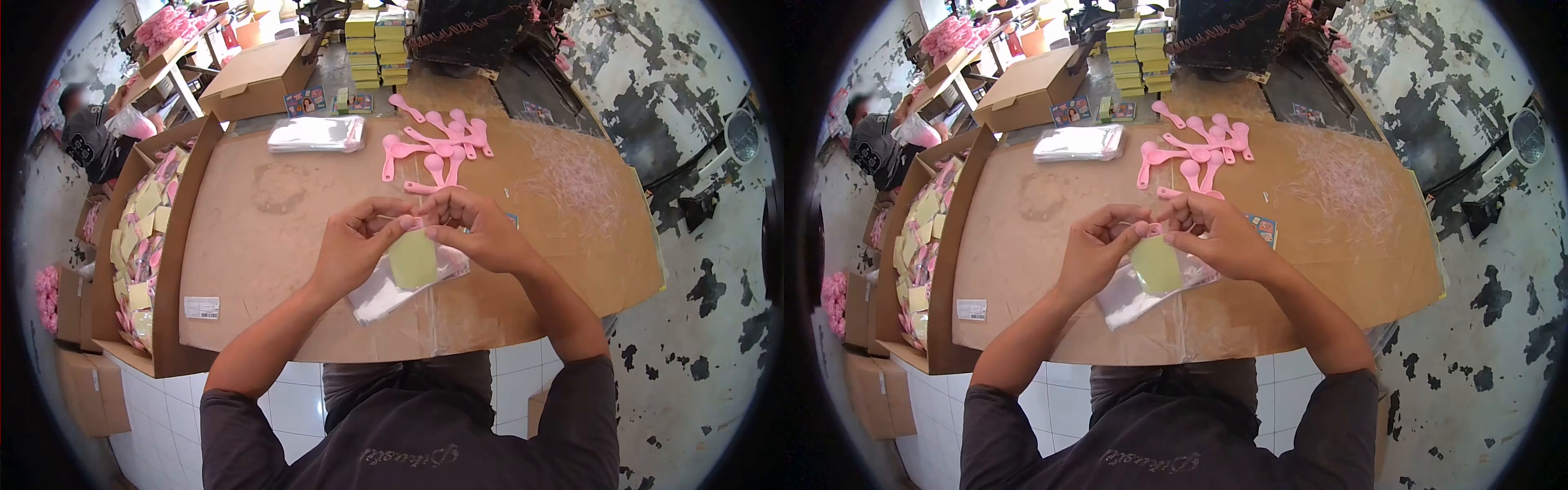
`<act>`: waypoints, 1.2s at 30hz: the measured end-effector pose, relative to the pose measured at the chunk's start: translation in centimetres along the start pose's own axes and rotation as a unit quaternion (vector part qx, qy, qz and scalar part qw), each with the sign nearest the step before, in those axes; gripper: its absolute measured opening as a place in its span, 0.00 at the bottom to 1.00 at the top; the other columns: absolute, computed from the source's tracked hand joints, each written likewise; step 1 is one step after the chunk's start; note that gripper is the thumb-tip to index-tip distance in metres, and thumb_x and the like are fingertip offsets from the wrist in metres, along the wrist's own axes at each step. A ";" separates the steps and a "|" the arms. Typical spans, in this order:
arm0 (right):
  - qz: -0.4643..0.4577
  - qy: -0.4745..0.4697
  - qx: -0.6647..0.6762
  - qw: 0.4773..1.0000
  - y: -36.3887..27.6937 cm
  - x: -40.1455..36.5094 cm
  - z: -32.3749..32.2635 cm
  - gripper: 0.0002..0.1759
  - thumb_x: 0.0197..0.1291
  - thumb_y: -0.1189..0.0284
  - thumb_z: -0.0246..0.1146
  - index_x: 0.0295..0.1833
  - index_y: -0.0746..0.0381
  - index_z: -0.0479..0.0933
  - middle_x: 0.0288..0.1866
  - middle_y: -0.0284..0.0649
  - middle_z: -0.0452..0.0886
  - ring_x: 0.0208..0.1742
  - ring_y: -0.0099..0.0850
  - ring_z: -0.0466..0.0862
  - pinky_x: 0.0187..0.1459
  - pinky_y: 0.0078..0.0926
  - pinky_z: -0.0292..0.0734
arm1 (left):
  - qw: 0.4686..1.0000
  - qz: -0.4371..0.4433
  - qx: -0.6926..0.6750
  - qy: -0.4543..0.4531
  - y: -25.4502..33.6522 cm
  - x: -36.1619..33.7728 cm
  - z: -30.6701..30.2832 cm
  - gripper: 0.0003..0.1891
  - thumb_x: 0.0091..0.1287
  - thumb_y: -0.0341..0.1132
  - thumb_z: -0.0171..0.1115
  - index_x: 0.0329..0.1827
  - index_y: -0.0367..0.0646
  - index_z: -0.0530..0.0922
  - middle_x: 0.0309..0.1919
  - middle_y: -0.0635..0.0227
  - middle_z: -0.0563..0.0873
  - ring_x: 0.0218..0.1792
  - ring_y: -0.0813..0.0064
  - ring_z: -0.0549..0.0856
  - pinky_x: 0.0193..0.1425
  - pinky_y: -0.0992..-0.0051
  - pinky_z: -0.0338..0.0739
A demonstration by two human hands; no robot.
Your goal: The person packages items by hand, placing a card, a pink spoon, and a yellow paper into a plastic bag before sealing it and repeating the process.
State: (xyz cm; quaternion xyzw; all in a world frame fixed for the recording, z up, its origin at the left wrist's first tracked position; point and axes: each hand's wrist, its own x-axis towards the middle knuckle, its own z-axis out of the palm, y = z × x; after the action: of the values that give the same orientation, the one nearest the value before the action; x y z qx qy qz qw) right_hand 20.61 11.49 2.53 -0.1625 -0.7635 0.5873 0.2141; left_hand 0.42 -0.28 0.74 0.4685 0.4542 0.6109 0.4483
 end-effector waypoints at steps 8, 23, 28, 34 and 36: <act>0.024 0.043 0.075 0.996 0.2 -0.3 -1.0 0.10 0.72 0.76 0.67 0.55 0.67 0.81 0.55 0.36 0.87 0.46 0.18 0.84 0.48 0.20 0.81 | 1.000 -0.028 0.011 0.001 -0.4 0.1 -0.3 0.13 0.76 0.29 0.67 0.59 0.32 0.84 0.46 0.62 0.92 0.47 0.78 0.90 0.50 0.76 0.87; 0.000 0.085 0.122 0.989 2.5 -0.5 -1.9 0.04 0.69 0.79 0.69 0.47 0.64 0.85 0.44 0.30 0.86 0.47 0.19 0.84 0.50 0.22 0.79 | 0.993 0.047 0.108 0.014 -1.5 0.5 -0.9 0.10 0.75 0.20 0.63 0.55 0.31 0.86 0.44 0.63 0.92 0.43 0.79 0.90 0.48 0.78 0.87; -0.046 0.063 0.095 0.992 2.7 -0.3 -2.2 0.05 0.68 0.79 0.68 0.47 0.66 0.87 0.45 0.31 0.84 0.47 0.19 0.83 0.48 0.20 0.78 | 0.994 0.069 0.089 -0.005 -1.9 0.9 -1.2 0.09 0.73 0.20 0.63 0.54 0.30 0.86 0.47 0.62 0.92 0.44 0.79 0.90 0.50 0.77 0.87; -0.045 0.049 0.055 0.996 2.8 -0.4 -2.8 0.06 0.69 0.76 0.68 0.47 0.66 0.88 0.45 0.32 0.84 0.45 0.19 0.82 0.47 0.20 0.78 | 0.995 0.064 0.077 -0.012 -2.0 0.8 -1.4 0.08 0.73 0.22 0.65 0.52 0.31 0.87 0.48 0.61 0.92 0.44 0.79 0.90 0.49 0.78 0.87; -0.040 0.058 0.027 0.997 2.9 -0.4 -2.6 0.05 0.68 0.76 0.69 0.46 0.66 0.88 0.44 0.32 0.85 0.46 0.19 0.82 0.48 0.20 0.79 | 0.997 0.050 0.059 -0.008 -2.0 0.8 -1.2 0.08 0.73 0.22 0.66 0.52 0.32 0.87 0.48 0.61 0.92 0.43 0.80 0.90 0.48 0.79 0.86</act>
State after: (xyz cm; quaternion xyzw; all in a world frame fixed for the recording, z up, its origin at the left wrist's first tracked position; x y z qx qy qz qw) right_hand 22.31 14.18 0.24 -0.1603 -0.7395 0.5880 0.2857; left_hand -0.62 0.68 -1.22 0.5216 0.4619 0.6005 0.3924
